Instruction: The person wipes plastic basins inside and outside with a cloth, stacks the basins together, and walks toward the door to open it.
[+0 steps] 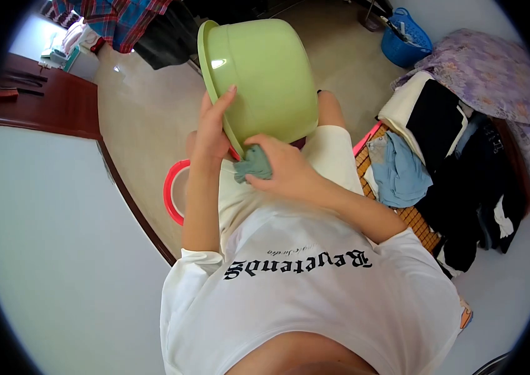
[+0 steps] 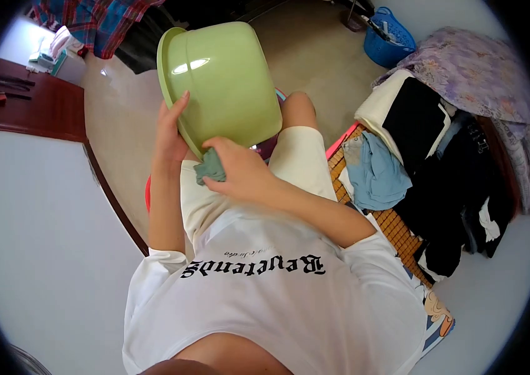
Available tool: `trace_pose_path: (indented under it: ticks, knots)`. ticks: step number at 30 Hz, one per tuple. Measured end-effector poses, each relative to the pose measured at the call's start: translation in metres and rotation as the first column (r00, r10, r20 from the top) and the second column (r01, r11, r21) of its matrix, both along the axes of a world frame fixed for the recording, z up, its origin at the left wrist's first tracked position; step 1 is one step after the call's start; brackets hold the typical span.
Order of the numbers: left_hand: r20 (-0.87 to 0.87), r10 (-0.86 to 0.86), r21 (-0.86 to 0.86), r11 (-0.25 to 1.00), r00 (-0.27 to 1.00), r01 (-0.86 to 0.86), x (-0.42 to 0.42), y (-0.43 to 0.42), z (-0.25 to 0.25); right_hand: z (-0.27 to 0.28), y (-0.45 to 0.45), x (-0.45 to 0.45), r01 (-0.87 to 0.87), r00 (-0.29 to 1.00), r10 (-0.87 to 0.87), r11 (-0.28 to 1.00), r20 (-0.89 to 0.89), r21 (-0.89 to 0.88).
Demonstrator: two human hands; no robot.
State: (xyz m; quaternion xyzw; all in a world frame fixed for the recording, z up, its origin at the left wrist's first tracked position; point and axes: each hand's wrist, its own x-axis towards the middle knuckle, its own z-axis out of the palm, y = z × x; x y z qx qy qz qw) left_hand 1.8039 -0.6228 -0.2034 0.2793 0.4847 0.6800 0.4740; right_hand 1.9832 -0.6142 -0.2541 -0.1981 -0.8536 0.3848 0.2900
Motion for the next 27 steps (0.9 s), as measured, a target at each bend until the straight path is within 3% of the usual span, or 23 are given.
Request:
trace_pose_path:
  ticks: [3, 4, 7, 9, 11, 14, 15, 16, 17, 18, 20, 22, 24, 25, 27]
  knots:
    - [0.04, 0.035, 0.011, 0.999, 0.999, -0.035, 0.003, -0.011, -0.008, 0.032, 0.015, 0.03, -0.127, 0.992, 0.111, 0.92, -0.065, -0.372]
    - [0.047, 0.041, 0.008, 0.999, 0.998, -0.041, 0.005, -0.014, -0.007, 0.044, 0.021, 0.038, -0.13, 0.992, 0.119, 0.917, -0.053, -0.378]
    - [0.072, 0.039, -0.014, 0.999, 0.997, -0.038, 0.007, -0.021, -0.019, 0.066, 0.035, 0.048, -0.034, 0.972, -0.035, 0.957, -0.231, -0.288]
    - [0.083, 0.029, -0.028, 0.999, 0.996, -0.027, 0.012, -0.027, -0.021, 0.069, 0.04, 0.041, 0.092, 0.792, -0.306, 0.915, -0.528, -0.392]
    - [0.045, 0.064, -0.176, 0.983, 0.997, -0.055, 0.023, -0.033, -0.01, 0.071, 0.046, 0.029, 0.072, 0.779, -0.303, 0.913, -0.549, -0.401]
    - [0.062, 0.043, -0.144, 0.989, 0.997, -0.033, 0.026, -0.038, -0.018, 0.064, 0.059, -0.007, -0.018, 0.693, -0.276, 0.917, -0.666, -0.398]
    - [0.059, 0.042, -0.142, 0.989, 0.997, -0.034, 0.026, -0.041, -0.02, 0.061, 0.066, -0.015, 0.159, 0.766, -0.214, 0.977, -0.606, -0.144]
    - [0.067, 0.057, -0.14, 0.989, 0.996, -0.047, 0.027, -0.043, -0.022, 0.057, 0.069, -0.023, 0.294, 0.834, -0.182, 0.945, -0.521, 0.141]
    - [0.076, 0.071, -0.136, 0.989, 0.995, -0.06, 0.027, -0.045, -0.025, 0.047, 0.064, -0.035, 0.227, 0.844, -0.198, 0.974, -0.498, -0.003]
    - [0.072, 0.069, -0.13, 0.99, 0.995, -0.059, 0.026, -0.046, -0.03, 0.037, 0.062, -0.04, 0.229, 0.841, -0.197, 0.974, -0.503, 0.002]
    - [-0.018, 0.026, -0.105, 0.994, 1.0, -0.028, 0.022, -0.05, -0.042, 0.026, 0.06, -0.045, 0.222, 0.958, -0.137, 0.912, -0.254, 0.346]
    - [-0.027, -0.004, -0.047, 0.999, 1.0, 0.003, 0.01, -0.058, -0.062, 0.029, 0.046, -0.04, 0.233, 0.963, -0.175, 0.921, -0.203, 0.311]
    - [-0.029, -0.032, -0.002, 0.999, 0.999, 0.032, 0.012, -0.067, -0.067, 0.02, 0.042, -0.033, 0.084, 0.946, 0.01, 0.958, -0.324, 0.275]
    - [-0.011, 0.057, -0.05, 0.997, 0.998, -0.058, 0.018, -0.07, -0.063, 0.018, 0.037, -0.029, 0.078, 0.948, 0.013, 0.959, -0.318, 0.272]
    - [0.247, 0.188, -0.091, 0.981, 0.951, -0.171, 0.029, -0.071, -0.05, 0.016, 0.027, -0.022, -0.099, 0.964, 0.177, 0.933, -0.2, 0.346]
